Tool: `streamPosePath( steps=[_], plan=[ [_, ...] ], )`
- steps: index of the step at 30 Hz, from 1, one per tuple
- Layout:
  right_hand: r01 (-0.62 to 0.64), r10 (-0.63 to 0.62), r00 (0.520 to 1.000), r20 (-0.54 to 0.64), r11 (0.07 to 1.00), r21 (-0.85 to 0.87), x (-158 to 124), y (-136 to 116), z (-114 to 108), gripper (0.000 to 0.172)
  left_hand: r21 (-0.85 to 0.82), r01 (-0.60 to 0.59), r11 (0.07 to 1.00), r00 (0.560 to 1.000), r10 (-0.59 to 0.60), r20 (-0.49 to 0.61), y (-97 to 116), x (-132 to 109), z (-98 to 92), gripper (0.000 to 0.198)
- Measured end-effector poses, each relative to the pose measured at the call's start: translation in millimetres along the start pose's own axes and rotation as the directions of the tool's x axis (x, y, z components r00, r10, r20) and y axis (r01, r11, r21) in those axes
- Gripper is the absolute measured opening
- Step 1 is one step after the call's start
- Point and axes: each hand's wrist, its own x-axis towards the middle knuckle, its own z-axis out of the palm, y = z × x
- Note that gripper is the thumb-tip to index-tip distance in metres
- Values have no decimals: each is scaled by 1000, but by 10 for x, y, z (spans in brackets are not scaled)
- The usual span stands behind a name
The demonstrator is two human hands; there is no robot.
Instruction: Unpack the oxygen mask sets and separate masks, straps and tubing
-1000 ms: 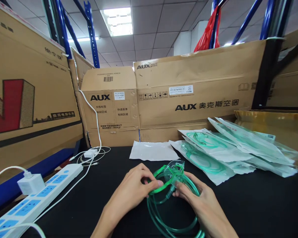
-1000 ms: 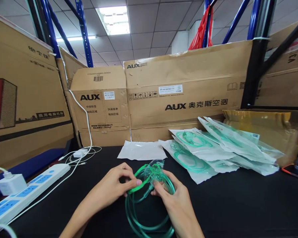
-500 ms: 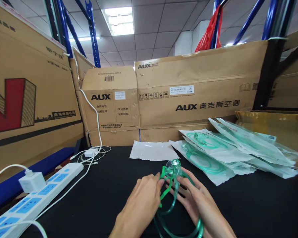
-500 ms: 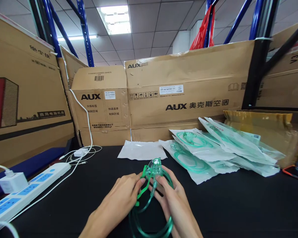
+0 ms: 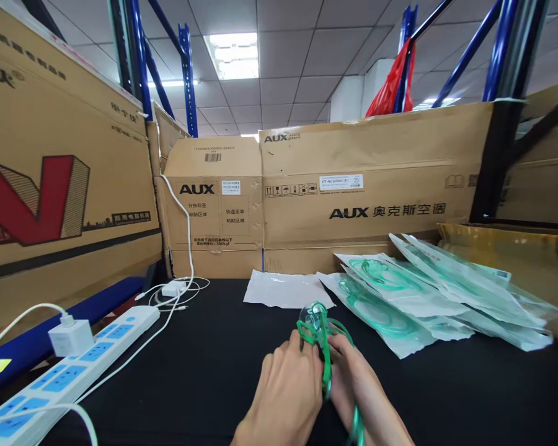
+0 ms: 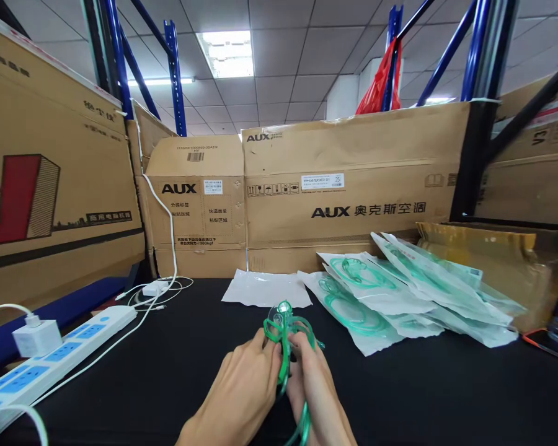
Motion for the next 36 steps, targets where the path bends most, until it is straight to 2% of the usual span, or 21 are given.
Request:
streamPosePath(
  steps=[3,6,9,13,15,17,19,20,23,26,28,30,32,36],
  plan=[
    [-54,52,997,64,998,33,-85,-17,49,29,51,-6,999,1000,6,-12,-50,8,-28,39],
    [-68,67,995,73,997,23,-124,-13,64,38,74,-14,997,999,17,-39,-62,42,-9,35],
    [-55,55,998,38,999,1,-110,-12,61,40,145,-32,989,997,41,-64,0,83,53,34],
    [6,-3,997,-80,1000,27,-39,-82,28,40,184,-94,978,990,112,-90,90,43,154,45],
    [28,-21,988,-156,999,41,2,-157,-30,43,125,-219,968,967,232,-106,92,-10,154,44],
    [63,-54,977,-208,997,35,30,-245,-115,44,6,-352,936,926,350,-145,59,-17,88,38],
    [108,-104,970,-218,994,10,38,-327,-198,45,-81,-389,918,909,368,-193,-5,85,-28,34],
    [121,-120,970,-210,993,-9,33,-360,-229,45,-90,-361,928,919,338,-202,-45,187,-89,35],
    [119,-131,974,-185,990,-71,0,-419,-257,50,37,-258,965,959,261,-110,-197,642,-195,41],
    [87,-106,981,-162,989,-121,-36,-429,-238,57,74,-276,958,961,277,-3,-369,1081,-143,36],
    [56,-75,989,-124,987,-152,-55,-421,-237,60,87,-292,952,955,287,73,-470,1225,-68,33],
    [16,-29,997,-72,985,-171,-76,-404,-247,62,94,-296,950,951,285,115,-558,1223,-11,31],
    [-28,21,999,-42,983,-181,-108,-382,-248,65,98,-286,953,954,274,122,-648,1120,5,37],
    [-47,44,999,-16,972,-230,-190,-363,-194,61,100,-233,967,969,223,104,-861,881,-86,46]
  ],
)
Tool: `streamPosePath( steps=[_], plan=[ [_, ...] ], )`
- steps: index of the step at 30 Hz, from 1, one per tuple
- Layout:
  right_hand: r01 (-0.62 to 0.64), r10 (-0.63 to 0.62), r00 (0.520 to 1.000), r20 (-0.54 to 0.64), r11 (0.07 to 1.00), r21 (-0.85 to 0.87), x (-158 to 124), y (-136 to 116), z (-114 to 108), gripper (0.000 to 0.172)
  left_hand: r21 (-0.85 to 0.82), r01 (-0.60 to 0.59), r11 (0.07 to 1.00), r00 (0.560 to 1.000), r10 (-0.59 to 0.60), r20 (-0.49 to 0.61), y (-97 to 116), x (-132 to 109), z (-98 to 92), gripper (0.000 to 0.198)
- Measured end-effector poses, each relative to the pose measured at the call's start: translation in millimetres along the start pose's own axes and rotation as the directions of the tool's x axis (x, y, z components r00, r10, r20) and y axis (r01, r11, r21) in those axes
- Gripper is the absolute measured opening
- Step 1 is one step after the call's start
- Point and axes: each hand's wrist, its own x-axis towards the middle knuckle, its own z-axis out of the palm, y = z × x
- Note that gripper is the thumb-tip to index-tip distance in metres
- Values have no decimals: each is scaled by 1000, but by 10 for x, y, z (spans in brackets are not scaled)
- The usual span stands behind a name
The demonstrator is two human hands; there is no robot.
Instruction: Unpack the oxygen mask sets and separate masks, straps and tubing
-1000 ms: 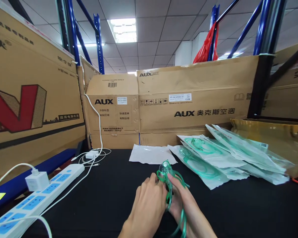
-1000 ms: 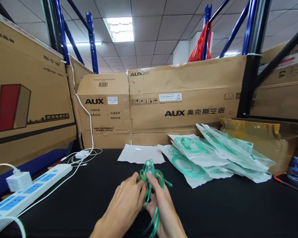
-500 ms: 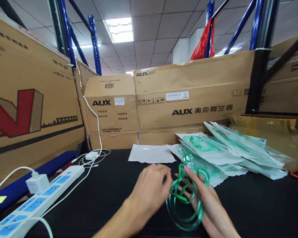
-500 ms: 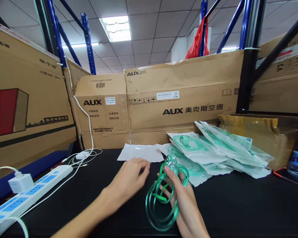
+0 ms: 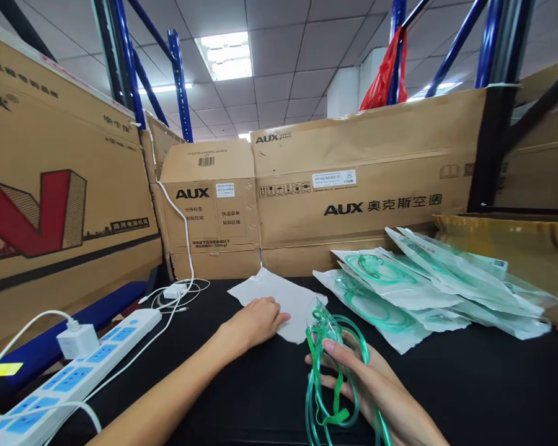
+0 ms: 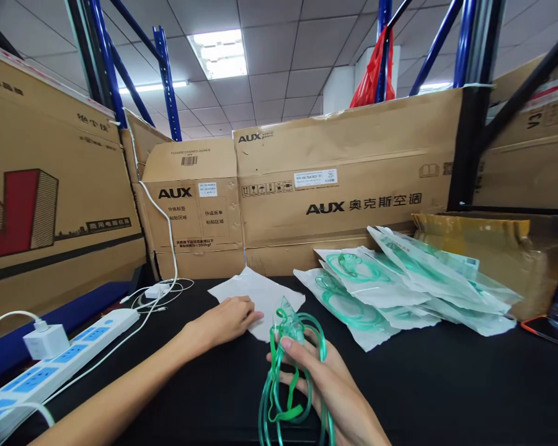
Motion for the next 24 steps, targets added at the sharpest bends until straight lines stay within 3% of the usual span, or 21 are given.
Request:
streamPosePath(
  steps=[3,6,11,15,24],
  plan=[
    [40,-40,999,7,999,-29,-30,-47,10,59,-25,46,999,999,-46,-6,-84,-115,-97,42],
    [61,-62,998,-7,996,-58,-16,-91,-41,56,-76,50,996,998,-52,-36,-31,-184,-192,44],
    [64,-65,998,-4,996,-64,7,-82,-105,53,-143,-61,988,997,66,34,157,-278,-240,65],
    [43,-45,999,-21,997,-66,-14,-71,-86,53,-184,-78,980,992,94,83,115,-260,-222,48],
    [39,-34,998,50,995,-96,-53,-80,-53,47,-273,-135,952,973,179,143,-54,-194,-272,40]
  ],
)
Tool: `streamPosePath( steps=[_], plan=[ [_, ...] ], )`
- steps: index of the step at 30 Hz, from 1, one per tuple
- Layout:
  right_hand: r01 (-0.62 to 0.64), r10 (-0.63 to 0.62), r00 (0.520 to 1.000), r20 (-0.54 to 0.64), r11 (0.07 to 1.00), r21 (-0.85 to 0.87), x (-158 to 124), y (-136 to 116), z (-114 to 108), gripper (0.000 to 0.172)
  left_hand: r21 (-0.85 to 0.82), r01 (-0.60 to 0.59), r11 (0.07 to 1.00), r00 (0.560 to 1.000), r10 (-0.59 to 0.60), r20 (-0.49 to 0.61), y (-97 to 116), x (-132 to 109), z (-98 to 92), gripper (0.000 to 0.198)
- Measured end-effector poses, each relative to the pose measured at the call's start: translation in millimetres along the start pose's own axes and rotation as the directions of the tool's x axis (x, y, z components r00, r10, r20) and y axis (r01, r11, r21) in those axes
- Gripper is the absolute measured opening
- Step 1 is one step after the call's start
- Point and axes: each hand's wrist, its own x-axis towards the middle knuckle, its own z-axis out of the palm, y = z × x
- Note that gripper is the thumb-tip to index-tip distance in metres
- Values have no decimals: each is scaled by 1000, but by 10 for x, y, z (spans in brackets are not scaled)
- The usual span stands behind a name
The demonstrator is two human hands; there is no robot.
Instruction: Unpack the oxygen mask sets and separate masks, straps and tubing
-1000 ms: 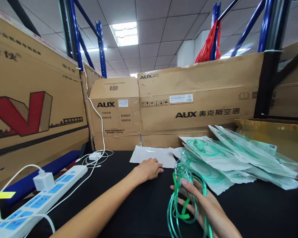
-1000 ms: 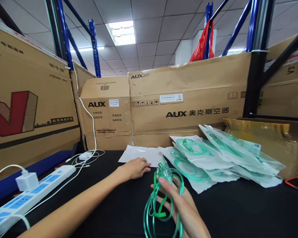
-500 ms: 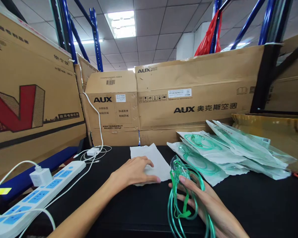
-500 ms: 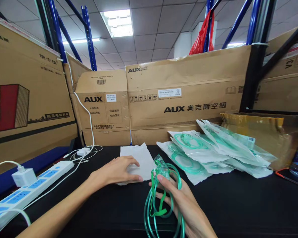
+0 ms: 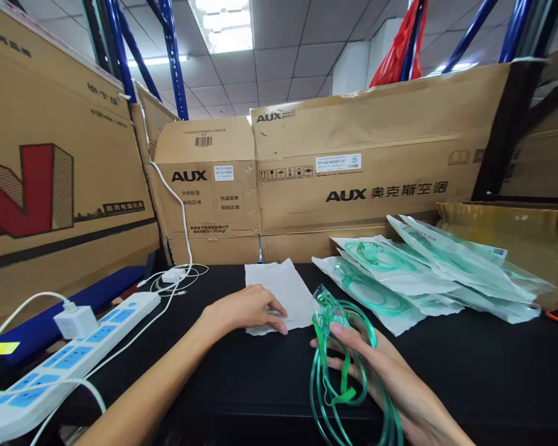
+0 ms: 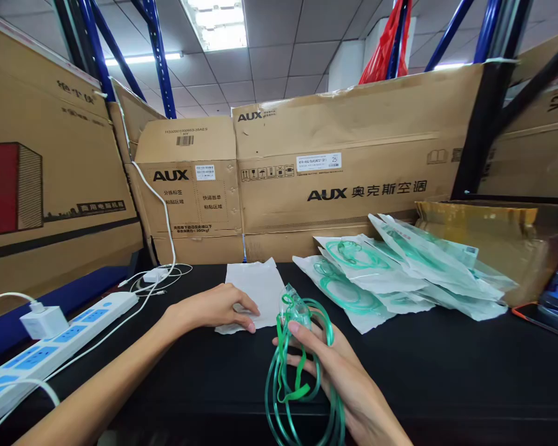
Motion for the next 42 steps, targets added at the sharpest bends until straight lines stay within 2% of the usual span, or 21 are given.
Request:
streamPosePath(
  steps=[3,6,11,14,17,22,26,33,37,42],
  plan=[
    [-2,2,1000,-5,1000,-11,1,5,1,47,11,-4,1000,1000,4,0,-22,-1,13,29],
    [-9,9,1000,-17,1000,-17,-1,22,1,50,57,26,998,998,-22,-57,11,-5,84,34],
    [-31,31,999,29,999,-8,-30,62,68,48,115,93,989,975,-67,-211,225,-22,248,27],
    [-21,20,997,76,1000,5,-28,76,155,49,101,102,990,961,-71,-269,351,-43,310,33],
    [19,-16,995,102,1000,-25,3,81,232,51,67,100,993,949,-75,-307,414,-69,349,29],
    [-9,13,999,34,994,-106,44,112,260,42,-7,114,993,919,-109,-378,421,-85,411,33],
    [-1,9,999,42,984,-180,52,139,250,37,-47,124,991,890,-132,-437,416,-68,443,35],
    [-27,36,998,42,980,-195,92,144,244,37,-67,150,986,801,-161,-576,426,-56,475,33],
    [-17,32,998,59,969,-245,90,152,229,38,-64,124,990,796,-138,-589,423,-71,483,34],
    [-14,45,994,103,958,-286,98,139,202,37,-85,168,982,790,-185,-584,341,-68,480,34]
  ],
)
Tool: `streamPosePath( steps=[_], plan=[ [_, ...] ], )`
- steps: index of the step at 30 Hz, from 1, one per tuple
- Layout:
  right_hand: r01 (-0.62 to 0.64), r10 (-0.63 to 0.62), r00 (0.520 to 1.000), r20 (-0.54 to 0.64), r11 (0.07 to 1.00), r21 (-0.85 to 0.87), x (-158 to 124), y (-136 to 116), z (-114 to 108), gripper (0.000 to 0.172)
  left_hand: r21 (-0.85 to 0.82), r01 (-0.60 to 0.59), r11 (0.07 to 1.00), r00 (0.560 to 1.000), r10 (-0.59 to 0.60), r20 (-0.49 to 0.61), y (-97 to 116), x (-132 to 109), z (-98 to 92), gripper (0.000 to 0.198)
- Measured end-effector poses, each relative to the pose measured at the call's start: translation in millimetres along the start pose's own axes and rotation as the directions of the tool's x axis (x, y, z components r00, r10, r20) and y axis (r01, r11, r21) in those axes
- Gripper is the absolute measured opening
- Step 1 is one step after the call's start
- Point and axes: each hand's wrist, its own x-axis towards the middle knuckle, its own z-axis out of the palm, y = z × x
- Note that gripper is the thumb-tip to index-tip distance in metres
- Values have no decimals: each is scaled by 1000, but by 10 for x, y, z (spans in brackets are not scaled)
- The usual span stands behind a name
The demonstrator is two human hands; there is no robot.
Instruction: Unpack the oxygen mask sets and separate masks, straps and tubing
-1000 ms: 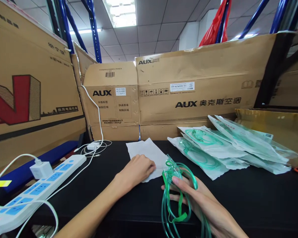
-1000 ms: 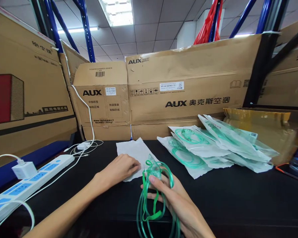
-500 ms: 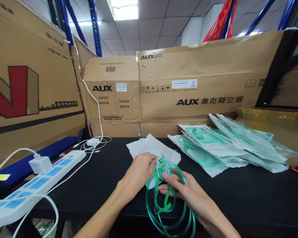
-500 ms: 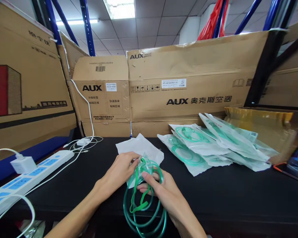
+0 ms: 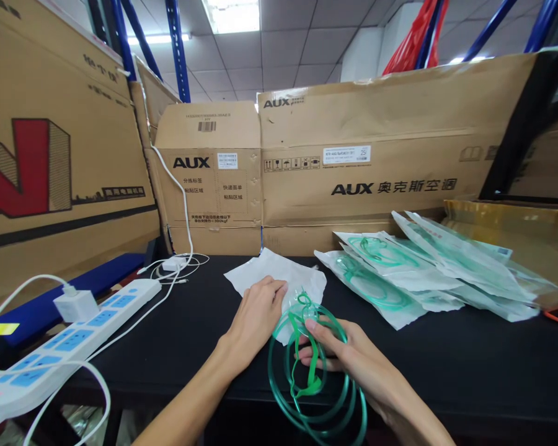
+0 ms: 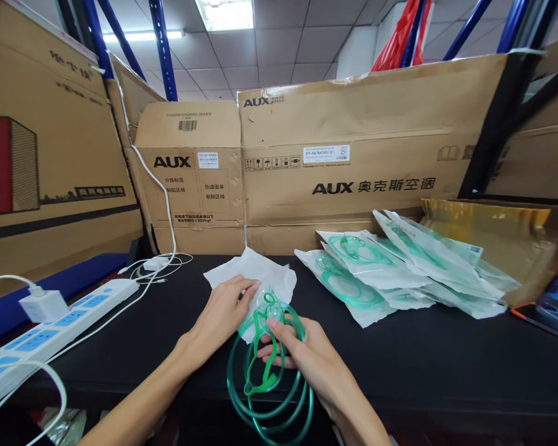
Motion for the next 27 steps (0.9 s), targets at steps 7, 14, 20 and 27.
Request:
streamPosePath(
  steps=[7,14,20,27],
  plan=[
    [-70,70,998,-2,996,-59,50,7,-39,41,-112,-103,988,995,104,5,14,-28,-10,33],
    [-101,108,994,7,954,-281,110,13,-131,44,-200,-215,956,975,223,18,75,-65,7,36],
    [-101,99,995,-30,876,-472,225,-50,-175,38,-289,-301,909,940,334,69,83,-89,25,39],
    [36,-30,999,20,835,-548,213,-72,-202,30,-353,-187,917,969,231,87,103,-85,62,36]
  ],
)
